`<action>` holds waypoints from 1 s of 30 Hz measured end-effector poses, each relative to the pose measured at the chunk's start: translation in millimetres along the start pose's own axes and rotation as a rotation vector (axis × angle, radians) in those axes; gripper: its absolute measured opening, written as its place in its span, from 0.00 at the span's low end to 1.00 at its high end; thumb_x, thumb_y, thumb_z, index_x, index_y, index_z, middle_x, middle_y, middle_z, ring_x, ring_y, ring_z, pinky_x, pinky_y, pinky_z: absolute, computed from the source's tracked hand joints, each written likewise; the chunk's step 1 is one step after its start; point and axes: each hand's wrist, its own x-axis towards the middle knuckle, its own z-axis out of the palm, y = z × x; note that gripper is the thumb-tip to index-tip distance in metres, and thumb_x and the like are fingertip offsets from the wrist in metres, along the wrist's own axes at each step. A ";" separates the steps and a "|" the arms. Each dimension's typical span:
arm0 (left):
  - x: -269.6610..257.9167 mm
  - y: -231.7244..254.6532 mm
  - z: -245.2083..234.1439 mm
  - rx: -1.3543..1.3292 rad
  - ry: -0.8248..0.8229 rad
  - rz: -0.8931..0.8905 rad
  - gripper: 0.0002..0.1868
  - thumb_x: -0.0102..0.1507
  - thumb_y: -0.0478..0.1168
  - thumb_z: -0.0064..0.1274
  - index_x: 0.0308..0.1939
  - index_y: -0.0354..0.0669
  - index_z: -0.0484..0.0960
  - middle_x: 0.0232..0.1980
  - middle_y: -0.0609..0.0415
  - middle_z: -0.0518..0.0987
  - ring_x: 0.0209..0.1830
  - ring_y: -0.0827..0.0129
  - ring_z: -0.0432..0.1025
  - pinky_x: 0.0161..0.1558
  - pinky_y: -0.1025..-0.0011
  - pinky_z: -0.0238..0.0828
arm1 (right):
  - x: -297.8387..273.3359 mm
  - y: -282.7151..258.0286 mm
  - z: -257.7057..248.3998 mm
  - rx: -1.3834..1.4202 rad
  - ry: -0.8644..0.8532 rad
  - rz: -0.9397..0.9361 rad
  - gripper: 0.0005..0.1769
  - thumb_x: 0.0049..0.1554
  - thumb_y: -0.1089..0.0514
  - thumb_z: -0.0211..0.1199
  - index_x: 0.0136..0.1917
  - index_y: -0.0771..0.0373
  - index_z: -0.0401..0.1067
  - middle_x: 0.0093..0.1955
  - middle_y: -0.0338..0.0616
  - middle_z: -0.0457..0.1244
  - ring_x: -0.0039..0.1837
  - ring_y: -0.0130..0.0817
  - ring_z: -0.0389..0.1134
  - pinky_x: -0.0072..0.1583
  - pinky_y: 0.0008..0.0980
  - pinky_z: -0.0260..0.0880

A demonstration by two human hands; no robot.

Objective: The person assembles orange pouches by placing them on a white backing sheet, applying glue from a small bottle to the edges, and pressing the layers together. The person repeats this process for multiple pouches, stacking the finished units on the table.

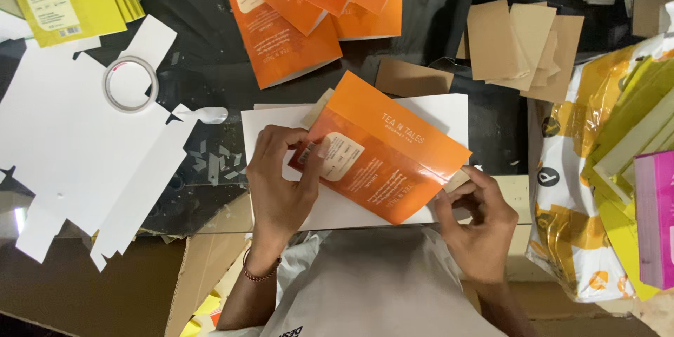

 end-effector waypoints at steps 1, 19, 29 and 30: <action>-0.1 1.3 -0.7 0.001 0.005 -0.001 0.10 0.67 0.42 0.57 0.42 0.40 0.76 0.42 0.51 0.76 0.38 0.67 0.70 0.38 0.70 0.70 | 1.9 -0.6 0.4 0.001 -0.003 -0.004 0.26 0.56 0.69 0.69 0.66 0.69 0.68 0.39 0.44 0.63 0.38 0.25 0.62 0.42 0.24 0.70; -1.7 -5.6 -0.2 -0.085 0.019 -0.067 0.14 0.62 0.44 0.64 0.45 0.43 0.78 0.43 0.54 0.79 0.41 0.68 0.72 0.42 0.71 0.73 | 20.8 4.4 -2.8 -0.071 -0.040 -0.011 0.27 0.52 0.67 0.72 0.64 0.67 0.69 0.37 0.44 0.65 0.37 0.26 0.64 0.41 0.24 0.69; 1.1 -7.8 1.6 -0.112 -0.019 -0.154 0.19 0.64 0.46 0.60 0.57 0.47 0.78 0.47 0.55 0.78 0.45 0.69 0.74 0.47 0.72 0.74 | 24.1 11.2 -4.7 -0.053 -0.053 -0.096 0.26 0.54 0.66 0.73 0.64 0.67 0.70 0.38 0.44 0.66 0.38 0.25 0.62 0.44 0.24 0.66; 1.4 -7.5 1.5 -0.132 -0.037 -0.205 0.20 0.63 0.47 0.60 0.57 0.48 0.78 0.49 0.56 0.79 0.45 0.70 0.74 0.46 0.73 0.75 | 24.1 8.0 -5.1 -0.057 -0.048 -0.107 0.25 0.54 0.66 0.72 0.64 0.68 0.71 0.39 0.43 0.66 0.38 0.26 0.62 0.44 0.25 0.64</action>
